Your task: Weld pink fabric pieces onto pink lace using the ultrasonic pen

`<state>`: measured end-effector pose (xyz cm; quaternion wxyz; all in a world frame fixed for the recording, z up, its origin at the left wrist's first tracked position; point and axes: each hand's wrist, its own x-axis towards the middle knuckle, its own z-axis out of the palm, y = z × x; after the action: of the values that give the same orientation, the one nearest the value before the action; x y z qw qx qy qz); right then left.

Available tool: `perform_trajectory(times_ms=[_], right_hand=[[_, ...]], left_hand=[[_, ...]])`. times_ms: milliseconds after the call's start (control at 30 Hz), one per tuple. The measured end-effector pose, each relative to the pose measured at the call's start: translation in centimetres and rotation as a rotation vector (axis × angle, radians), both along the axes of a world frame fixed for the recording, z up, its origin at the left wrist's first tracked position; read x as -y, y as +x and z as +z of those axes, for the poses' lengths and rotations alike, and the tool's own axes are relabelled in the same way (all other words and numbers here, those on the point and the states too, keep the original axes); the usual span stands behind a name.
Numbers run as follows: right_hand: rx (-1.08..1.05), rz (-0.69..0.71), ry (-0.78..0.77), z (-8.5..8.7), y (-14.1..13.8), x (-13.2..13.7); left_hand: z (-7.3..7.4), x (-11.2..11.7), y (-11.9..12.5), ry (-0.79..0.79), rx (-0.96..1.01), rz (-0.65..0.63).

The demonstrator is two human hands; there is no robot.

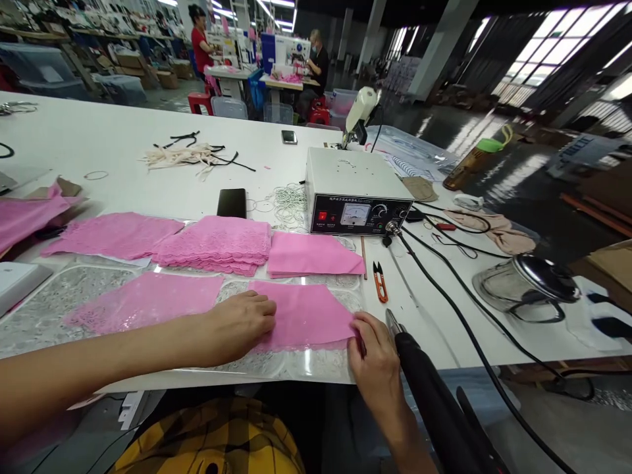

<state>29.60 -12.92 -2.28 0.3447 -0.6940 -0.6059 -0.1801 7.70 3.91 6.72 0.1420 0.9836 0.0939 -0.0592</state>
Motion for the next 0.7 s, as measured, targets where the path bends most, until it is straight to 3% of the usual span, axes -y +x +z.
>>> perform_trajectory(times_ms=[167,333,533,700], right_hand=[[-0.034,-0.003,0.01,-0.1,-0.1,0.0],[-0.054,-0.001,0.021,-0.2,-0.2,-0.1],[-0.078,-0.024,0.022,-0.3,-0.4,0.0],[-0.084,-0.029,0.023,-0.4,-0.4,0.0]], left_hand=[[0.2,1.7,5.6,-0.101,0.043,0.054],[-0.9,3.6,9.8,-0.155,0.039,0.056],[-2.1,4.0,11.0,-0.195,0.029,0.098],[-2.2,3.4,10.9,-0.236,0.022,0.133]])
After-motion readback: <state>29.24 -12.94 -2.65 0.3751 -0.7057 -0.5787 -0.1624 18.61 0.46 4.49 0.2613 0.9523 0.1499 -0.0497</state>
